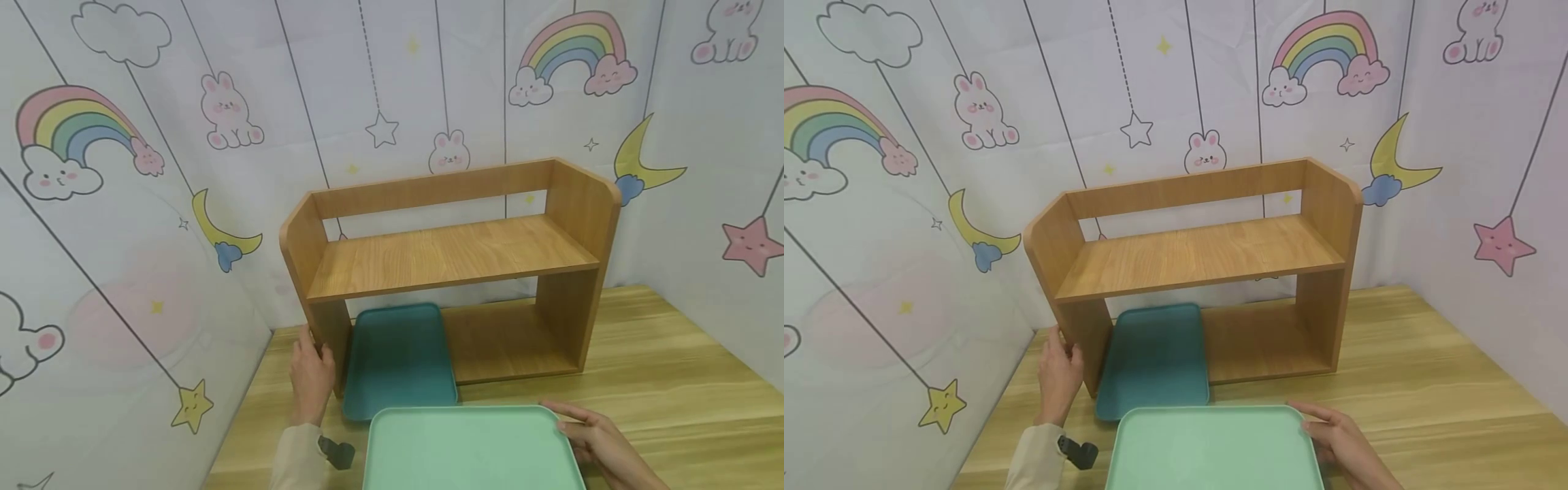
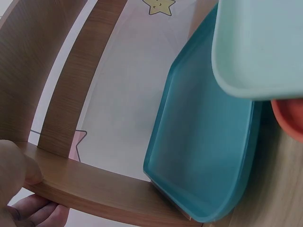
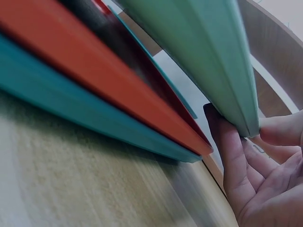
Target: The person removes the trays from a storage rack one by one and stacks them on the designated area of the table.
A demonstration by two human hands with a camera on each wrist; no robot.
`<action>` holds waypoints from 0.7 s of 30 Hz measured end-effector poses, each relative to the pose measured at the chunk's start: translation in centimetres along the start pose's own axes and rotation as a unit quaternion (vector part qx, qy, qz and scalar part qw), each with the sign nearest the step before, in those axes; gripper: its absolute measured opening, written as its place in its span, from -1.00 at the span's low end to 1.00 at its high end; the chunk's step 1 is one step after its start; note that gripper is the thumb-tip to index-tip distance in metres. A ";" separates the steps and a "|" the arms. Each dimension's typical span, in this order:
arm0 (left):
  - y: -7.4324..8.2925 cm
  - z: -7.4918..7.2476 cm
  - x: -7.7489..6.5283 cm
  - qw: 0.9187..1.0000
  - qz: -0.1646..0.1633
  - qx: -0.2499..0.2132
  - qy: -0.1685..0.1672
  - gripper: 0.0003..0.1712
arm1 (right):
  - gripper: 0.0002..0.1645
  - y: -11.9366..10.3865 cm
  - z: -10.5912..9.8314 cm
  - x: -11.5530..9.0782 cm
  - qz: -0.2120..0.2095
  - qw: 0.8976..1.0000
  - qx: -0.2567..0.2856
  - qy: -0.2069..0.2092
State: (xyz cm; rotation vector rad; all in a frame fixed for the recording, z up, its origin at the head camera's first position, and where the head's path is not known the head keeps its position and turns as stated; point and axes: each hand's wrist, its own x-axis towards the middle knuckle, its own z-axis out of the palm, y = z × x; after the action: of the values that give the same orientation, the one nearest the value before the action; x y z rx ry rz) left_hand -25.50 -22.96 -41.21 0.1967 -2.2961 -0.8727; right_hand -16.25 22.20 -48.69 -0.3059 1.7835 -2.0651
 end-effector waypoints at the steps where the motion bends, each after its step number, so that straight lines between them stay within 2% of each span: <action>1: 0.0 0.0 0.0 1.000 0.003 -0.002 0.002 -0.48 | -0.53 0.0 0.0 0.0 -0.001 1.000 0.003 -0.005; 21: -0.1 0.0 0.0 1.000 0.001 -0.008 0.006 -0.49 | -0.51 0.7 -0.1 0.0 -0.012 0.999 0.012 -0.038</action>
State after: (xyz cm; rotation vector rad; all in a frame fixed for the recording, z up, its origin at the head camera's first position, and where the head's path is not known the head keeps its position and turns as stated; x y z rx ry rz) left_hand -25.53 -23.01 -41.25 0.1909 -2.2766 -0.8861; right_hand -16.16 22.23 -49.36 -0.3954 1.7166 -2.0615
